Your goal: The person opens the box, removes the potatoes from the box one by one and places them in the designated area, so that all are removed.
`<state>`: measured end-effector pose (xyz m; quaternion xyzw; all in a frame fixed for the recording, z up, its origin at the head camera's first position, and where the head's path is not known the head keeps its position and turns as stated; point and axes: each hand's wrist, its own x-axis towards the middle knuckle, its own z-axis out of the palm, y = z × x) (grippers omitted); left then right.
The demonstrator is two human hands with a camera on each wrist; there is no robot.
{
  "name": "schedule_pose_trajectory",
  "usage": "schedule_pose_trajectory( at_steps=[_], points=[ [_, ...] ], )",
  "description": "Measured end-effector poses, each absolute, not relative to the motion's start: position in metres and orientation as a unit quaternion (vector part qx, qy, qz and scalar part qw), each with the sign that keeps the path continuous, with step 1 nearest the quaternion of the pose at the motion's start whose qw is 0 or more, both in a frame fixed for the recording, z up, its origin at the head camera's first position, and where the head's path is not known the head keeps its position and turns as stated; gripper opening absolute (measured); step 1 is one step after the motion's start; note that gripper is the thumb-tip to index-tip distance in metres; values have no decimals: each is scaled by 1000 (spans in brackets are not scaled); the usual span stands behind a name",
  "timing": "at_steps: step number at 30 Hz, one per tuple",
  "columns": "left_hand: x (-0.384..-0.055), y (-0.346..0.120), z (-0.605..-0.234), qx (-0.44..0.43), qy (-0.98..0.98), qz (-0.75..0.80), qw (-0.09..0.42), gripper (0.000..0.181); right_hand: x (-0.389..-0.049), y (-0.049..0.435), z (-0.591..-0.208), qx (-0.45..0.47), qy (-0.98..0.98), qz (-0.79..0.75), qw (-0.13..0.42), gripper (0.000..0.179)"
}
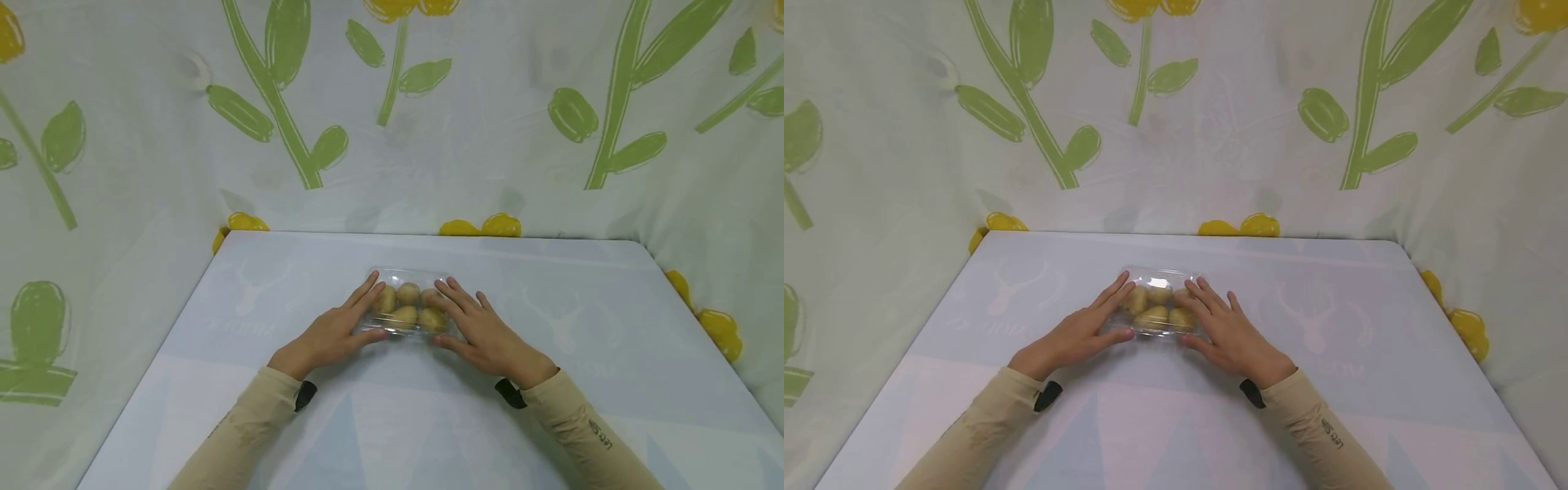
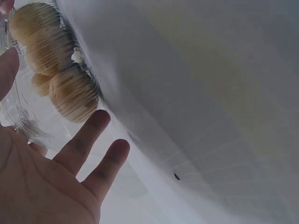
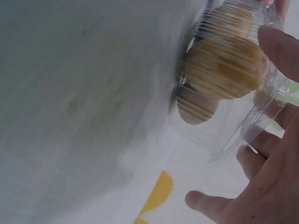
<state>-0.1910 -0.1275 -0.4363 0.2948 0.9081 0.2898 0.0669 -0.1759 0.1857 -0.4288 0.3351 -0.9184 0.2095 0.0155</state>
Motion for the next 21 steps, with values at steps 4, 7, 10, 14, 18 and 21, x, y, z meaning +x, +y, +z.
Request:
schedule_pose_trajectory(
  at_steps=[4,7,10,14,18,21],
  points=[
    [-192,-128,-436,288,909,292,70,85,-176,184,-430,341,-920,191,25,65],
    [-192,-129,-436,283,910,293,72,85,-176,183,-432,344,-922,175,34,65],
    [-192,-129,-435,283,911,290,73,85,-174,182,-433,343,-923,172,39,63],
    [-191,-129,-434,290,912,282,67,85,-173,182,-434,340,-923,175,38,62],
    [-191,-128,-433,290,916,270,60,84,-172,182,-433,341,-923,173,37,62],
    [-192,-127,-432,291,920,259,54,84,-171,183,-433,342,-923,171,39,62]
  ],
)
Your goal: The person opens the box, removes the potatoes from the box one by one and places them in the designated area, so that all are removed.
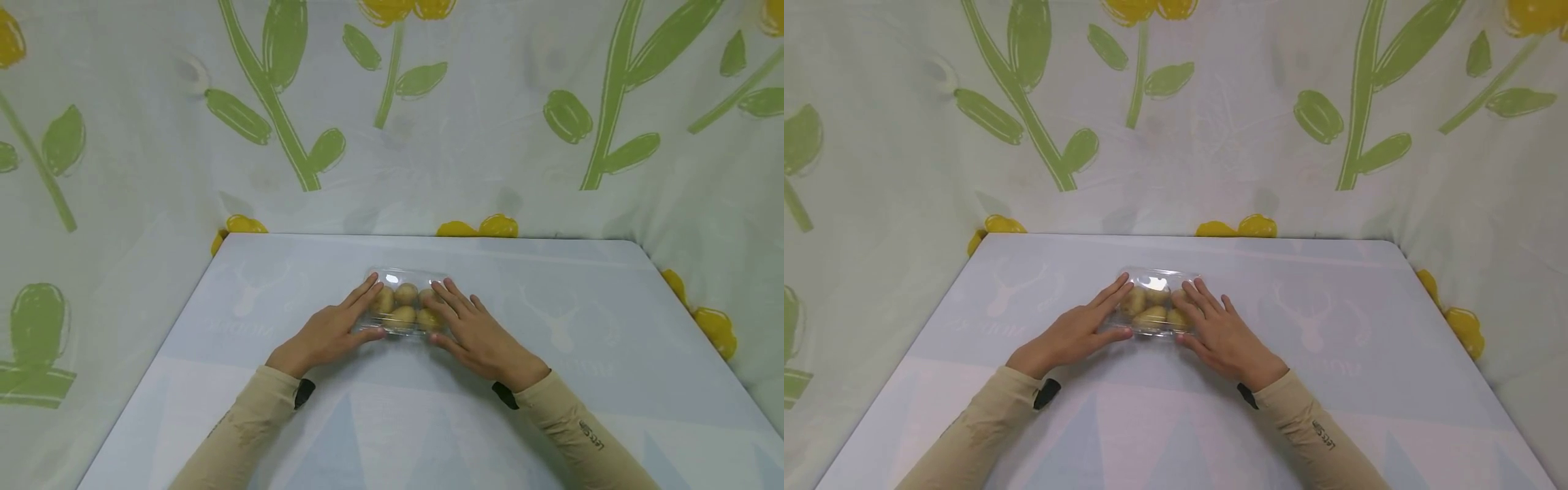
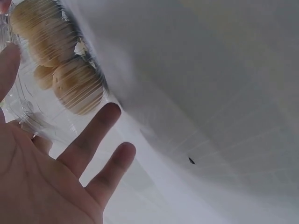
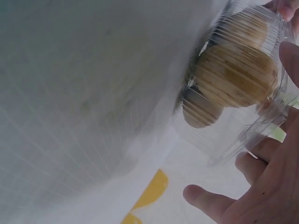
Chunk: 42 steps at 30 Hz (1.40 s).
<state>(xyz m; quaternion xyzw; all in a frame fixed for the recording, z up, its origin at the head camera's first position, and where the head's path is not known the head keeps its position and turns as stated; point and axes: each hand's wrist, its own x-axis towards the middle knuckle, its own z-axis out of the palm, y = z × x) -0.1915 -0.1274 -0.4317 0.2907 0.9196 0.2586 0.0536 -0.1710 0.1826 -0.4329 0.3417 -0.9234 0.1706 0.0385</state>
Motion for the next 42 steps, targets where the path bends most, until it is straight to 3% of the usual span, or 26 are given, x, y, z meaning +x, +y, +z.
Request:
schedule_pose_trajectory(
  at_steps=[20,42],
  points=[
    [-189,-122,-424,307,939,157,-17,79,-170,183,-429,343,-925,152,56,60],
    [-191,-122,-419,324,929,180,11,73,-172,185,-425,349,-925,141,46,57]
  ],
)
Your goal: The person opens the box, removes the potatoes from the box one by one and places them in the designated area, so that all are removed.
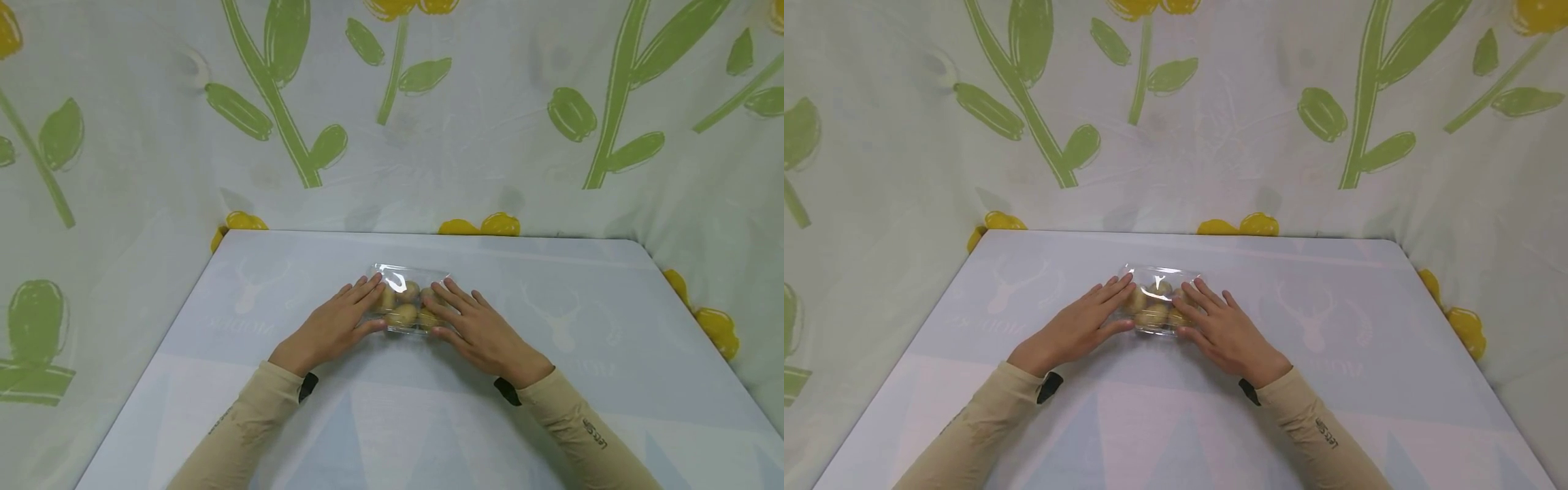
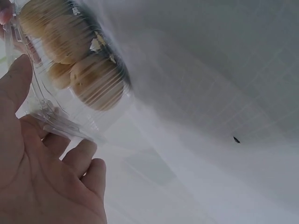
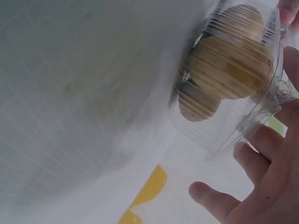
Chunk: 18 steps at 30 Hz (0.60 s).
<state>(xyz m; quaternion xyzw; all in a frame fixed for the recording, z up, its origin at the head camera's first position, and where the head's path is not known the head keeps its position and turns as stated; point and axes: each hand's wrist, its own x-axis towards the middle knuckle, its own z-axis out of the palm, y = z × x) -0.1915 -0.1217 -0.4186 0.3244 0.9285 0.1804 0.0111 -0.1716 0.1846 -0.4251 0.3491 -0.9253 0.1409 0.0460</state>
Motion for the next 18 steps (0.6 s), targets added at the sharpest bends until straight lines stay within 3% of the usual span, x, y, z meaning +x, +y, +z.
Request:
schedule_pose_trajectory(
  at_steps=[18],
  points=[
    [-196,-125,-421,341,921,189,2,71,-173,185,-423,352,-921,164,38,54]
  ],
)
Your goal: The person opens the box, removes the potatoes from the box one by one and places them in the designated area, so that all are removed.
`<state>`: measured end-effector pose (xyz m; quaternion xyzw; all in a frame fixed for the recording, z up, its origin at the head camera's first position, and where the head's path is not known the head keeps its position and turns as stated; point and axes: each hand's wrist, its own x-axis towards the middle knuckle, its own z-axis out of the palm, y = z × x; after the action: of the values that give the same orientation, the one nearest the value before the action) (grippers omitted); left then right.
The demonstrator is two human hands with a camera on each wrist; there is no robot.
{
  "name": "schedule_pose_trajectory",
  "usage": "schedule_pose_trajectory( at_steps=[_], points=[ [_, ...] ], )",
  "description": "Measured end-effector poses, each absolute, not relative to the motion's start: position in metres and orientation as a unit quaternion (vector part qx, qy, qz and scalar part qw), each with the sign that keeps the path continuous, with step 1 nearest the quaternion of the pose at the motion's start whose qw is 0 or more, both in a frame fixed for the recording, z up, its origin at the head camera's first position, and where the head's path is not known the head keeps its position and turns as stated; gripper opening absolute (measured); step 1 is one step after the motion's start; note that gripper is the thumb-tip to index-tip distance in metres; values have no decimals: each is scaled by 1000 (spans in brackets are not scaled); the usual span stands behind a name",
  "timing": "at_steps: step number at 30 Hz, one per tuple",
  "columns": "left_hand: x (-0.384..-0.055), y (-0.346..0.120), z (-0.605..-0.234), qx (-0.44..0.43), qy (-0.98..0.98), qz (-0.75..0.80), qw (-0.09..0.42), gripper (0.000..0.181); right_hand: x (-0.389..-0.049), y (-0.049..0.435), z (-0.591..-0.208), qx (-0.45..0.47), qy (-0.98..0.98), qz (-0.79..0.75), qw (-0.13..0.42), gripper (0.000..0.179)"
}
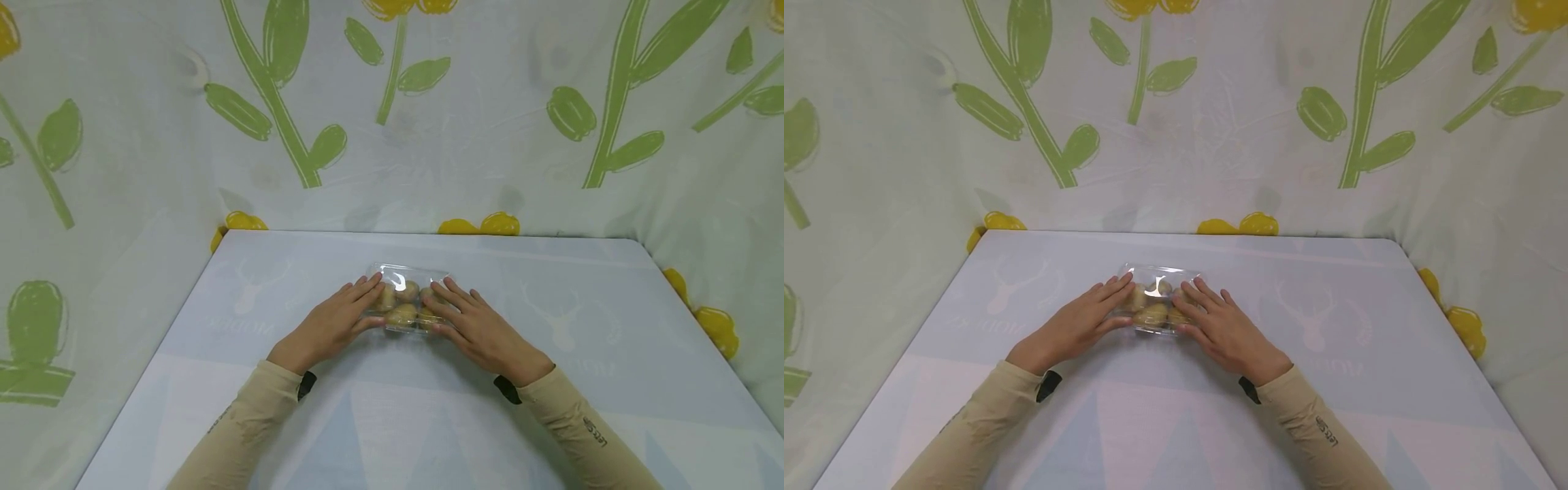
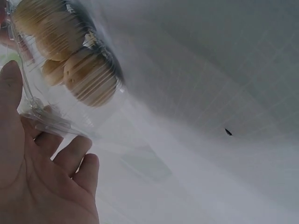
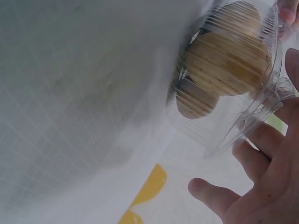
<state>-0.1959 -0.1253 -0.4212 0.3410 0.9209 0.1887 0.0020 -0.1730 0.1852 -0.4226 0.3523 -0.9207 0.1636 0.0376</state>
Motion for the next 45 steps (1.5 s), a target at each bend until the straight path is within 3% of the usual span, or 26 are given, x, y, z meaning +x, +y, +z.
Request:
schedule_pose_trajectory(
  at_steps=[25,45],
  points=[
    [-194,-124,-423,362,915,168,-60,64,-175,188,-416,349,-917,193,-2,56],
    [-188,-119,-417,386,900,122,-164,58,-185,197,-404,353,-901,245,-52,53]
  ],
)
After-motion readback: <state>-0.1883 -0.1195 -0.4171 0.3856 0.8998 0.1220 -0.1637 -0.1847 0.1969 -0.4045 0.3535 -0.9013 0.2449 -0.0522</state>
